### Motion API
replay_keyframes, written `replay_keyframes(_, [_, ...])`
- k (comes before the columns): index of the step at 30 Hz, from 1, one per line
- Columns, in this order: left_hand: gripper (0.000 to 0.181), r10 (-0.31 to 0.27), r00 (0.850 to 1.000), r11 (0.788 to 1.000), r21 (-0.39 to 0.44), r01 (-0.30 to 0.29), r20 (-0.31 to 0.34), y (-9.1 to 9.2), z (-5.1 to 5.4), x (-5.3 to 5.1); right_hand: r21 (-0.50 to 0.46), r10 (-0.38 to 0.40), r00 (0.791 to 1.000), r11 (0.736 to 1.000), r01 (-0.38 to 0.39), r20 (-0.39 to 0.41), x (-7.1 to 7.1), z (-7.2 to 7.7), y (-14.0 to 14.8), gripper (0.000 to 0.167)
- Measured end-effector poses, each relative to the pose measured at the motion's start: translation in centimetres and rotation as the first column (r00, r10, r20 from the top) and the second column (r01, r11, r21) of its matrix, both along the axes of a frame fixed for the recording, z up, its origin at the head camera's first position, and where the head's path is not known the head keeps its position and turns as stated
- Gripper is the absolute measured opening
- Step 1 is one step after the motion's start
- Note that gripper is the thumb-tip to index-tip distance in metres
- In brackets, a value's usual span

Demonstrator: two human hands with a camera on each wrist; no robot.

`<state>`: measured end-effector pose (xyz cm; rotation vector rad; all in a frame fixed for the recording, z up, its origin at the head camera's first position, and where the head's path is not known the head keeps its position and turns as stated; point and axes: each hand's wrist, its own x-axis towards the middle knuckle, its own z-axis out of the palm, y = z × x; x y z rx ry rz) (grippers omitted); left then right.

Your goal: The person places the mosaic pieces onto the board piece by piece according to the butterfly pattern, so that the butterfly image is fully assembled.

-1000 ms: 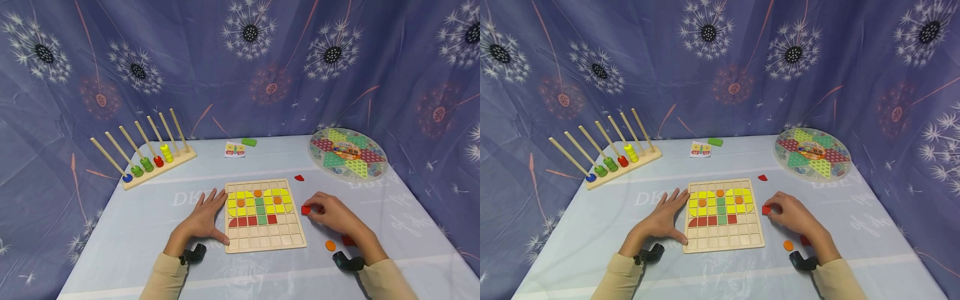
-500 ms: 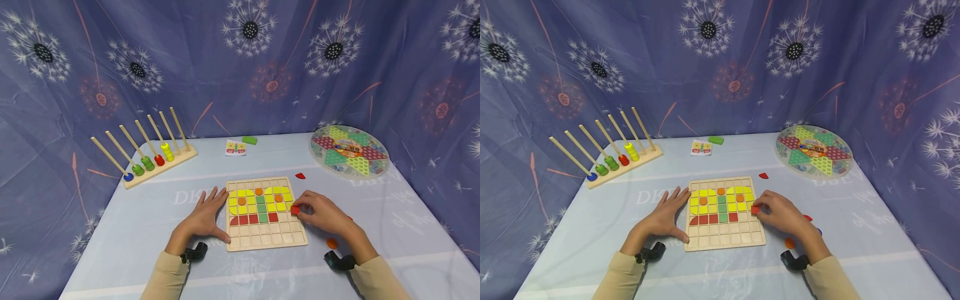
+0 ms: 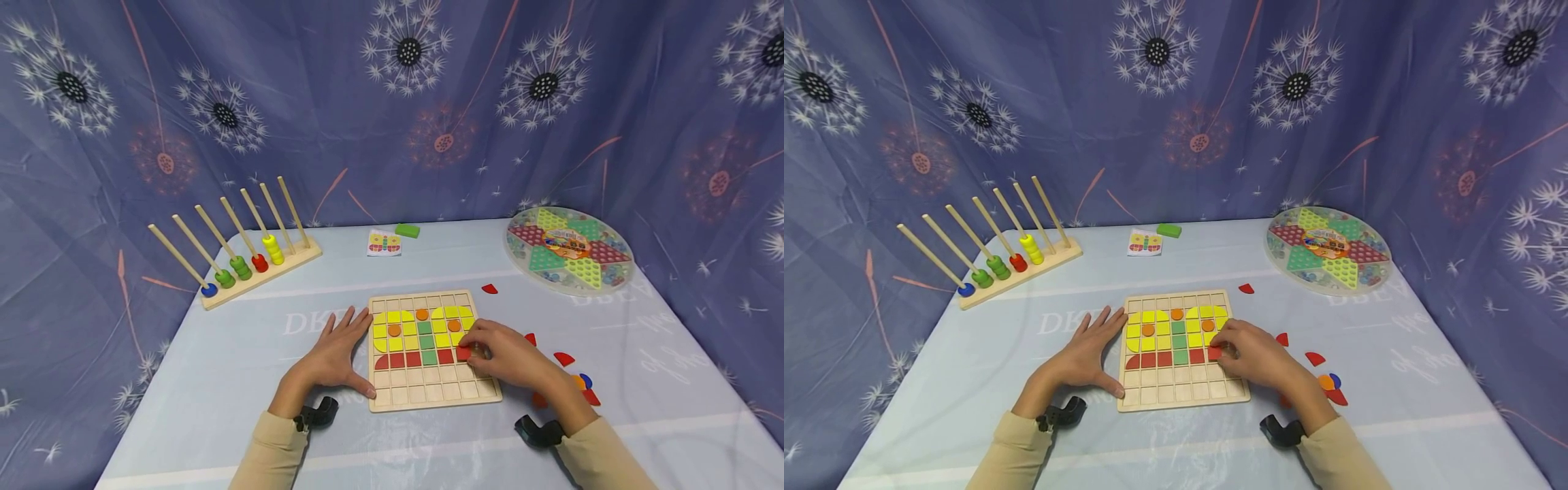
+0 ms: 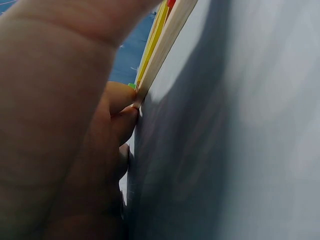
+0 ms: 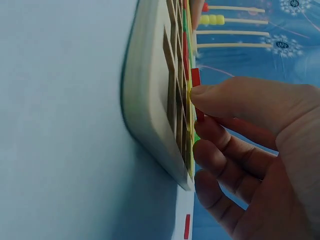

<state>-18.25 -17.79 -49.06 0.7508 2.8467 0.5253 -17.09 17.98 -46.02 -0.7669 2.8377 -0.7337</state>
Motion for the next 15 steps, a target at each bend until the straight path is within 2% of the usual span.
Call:
replay_keyframes(4, [0.147,-0.001,1.000,1.000,0.002,0.001,0.000,0.02,-0.05,-0.01,0.017,0.030,1.000,0.999,-0.030,-0.009,-0.07,-0.38,-0.25,0.023])
replay_keyframes(15, [0.146,-0.006,1.000,1.000,-0.002,0.006,-0.002,-0.05,0.01,-0.02,0.018,0.023,1.000,1.000,-0.022,-0.021,-0.28,-0.70,-0.37,0.022])
